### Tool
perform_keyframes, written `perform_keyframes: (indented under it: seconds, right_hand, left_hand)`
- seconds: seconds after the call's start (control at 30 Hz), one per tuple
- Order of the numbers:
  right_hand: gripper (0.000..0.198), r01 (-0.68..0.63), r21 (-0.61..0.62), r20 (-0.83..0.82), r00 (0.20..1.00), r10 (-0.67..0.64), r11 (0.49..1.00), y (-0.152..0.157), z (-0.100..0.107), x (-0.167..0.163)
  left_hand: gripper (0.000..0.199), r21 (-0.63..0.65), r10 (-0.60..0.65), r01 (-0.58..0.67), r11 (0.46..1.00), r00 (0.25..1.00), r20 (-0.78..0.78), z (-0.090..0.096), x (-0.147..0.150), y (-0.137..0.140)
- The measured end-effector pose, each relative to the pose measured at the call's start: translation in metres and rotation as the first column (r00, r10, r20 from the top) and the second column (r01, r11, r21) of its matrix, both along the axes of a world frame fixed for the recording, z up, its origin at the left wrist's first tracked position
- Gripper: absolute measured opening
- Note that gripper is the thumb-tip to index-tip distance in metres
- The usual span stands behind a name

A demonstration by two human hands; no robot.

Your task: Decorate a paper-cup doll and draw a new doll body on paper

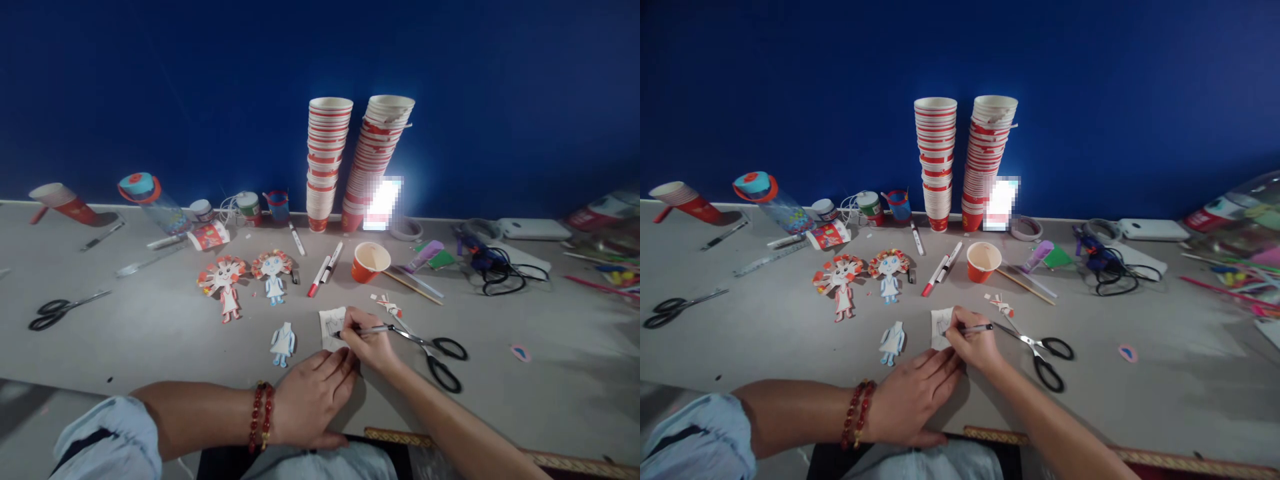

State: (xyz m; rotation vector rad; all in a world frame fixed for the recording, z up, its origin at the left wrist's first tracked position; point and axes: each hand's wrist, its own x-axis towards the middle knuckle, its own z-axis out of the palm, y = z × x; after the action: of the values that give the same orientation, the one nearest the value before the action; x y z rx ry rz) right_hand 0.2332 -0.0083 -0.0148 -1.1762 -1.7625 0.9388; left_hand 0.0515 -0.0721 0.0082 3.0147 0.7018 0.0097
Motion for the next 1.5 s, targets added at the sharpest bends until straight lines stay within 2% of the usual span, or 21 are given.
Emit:
perform_keyframes:
  seconds: [0.8, 1.5]
  right_hand:
    - [0.014, -0.053, 0.021, 0.012, 0.999, 0.052, 0.998, 0.0004, -0.0030, 0.0014]
    - [0.014, -0.046, 0.024, 0.003, 0.999, 0.046, 0.999, 0.0002, -0.0031, 0.0004]
  left_hand:
    - [0.090, 0.020, -0.006, 0.006, 1.000, 1.000, 0.003, 0.0015, -0.0001, 0.0004]
    - [0.090, 0.009, -0.007, 0.007, 1.000, 1.000, 0.002, 0.0008, 0.0000, 0.0008]
